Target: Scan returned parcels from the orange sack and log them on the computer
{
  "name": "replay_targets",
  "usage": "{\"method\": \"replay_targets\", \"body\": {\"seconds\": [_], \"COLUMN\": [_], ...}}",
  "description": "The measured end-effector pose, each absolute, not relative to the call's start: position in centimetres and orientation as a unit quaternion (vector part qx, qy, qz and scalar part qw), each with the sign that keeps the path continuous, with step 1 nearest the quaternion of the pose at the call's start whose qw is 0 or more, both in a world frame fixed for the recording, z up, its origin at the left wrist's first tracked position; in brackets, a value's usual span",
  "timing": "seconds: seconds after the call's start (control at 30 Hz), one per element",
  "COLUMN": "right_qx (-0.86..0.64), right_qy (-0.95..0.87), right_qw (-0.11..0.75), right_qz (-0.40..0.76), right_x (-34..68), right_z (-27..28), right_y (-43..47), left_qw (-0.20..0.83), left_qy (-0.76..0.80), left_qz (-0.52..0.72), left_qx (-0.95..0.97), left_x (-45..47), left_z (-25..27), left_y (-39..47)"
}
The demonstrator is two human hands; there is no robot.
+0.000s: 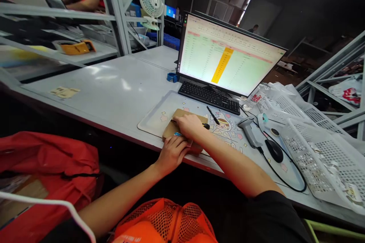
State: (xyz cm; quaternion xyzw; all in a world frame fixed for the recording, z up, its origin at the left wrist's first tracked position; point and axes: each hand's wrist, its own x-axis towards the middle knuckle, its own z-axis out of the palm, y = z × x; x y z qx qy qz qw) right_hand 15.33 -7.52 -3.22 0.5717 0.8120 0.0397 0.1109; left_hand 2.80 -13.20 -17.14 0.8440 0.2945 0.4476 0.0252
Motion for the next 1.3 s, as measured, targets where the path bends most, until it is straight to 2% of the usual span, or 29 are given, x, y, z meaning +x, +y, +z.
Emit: {"method": "replay_targets", "body": {"seconds": [0.3, 0.4, 0.53, 0.6, 0.67, 0.87, 1.03, 1.3], "right_qx": [0.604, 0.632, 0.704, 0.725, 0.72, 0.605, 0.547, 0.56], "right_qy": [0.779, 0.748, 0.652, 0.633, 0.655, 0.788, 0.829, 0.813], "right_qw": [0.163, 0.193, 0.273, 0.26, 0.206, 0.093, 0.102, 0.143], "right_qz": [0.045, 0.057, 0.07, 0.079, 0.096, 0.061, 0.056, 0.06], "right_x": [16.5, 21.0, 29.3, 31.6, 31.3, 20.3, 15.2, 16.1], "right_z": [-3.3, -3.2, -3.2, -3.0, -2.7, -1.3, -2.7, -3.8], "right_y": [-10.8, -13.8, -18.9, -20.0, -19.3, -10.6, -7.7, -9.4], "left_qw": [0.014, 0.021, 0.02, 0.015, 0.008, -0.022, -0.03, -0.033], "left_qy": [0.29, 0.283, 0.277, 0.27, 0.265, 0.249, 0.263, 0.266], "left_qz": [0.464, 0.472, 0.488, 0.496, 0.503, 0.512, 0.506, 0.502], "left_qx": [0.837, 0.835, 0.827, 0.825, 0.823, 0.822, 0.821, 0.822], "left_x": [2.9, 2.9, 2.9, 3.0, 3.1, 3.1, 3.2, 3.2], "left_z": [-17.3, -17.2, -17.1, -17.1, -17.2, -17.2, -17.4, -17.6], "left_y": [-13.3, -13.3, -13.3, -13.2, -13.1, -12.9, -13.0, -12.9]}}
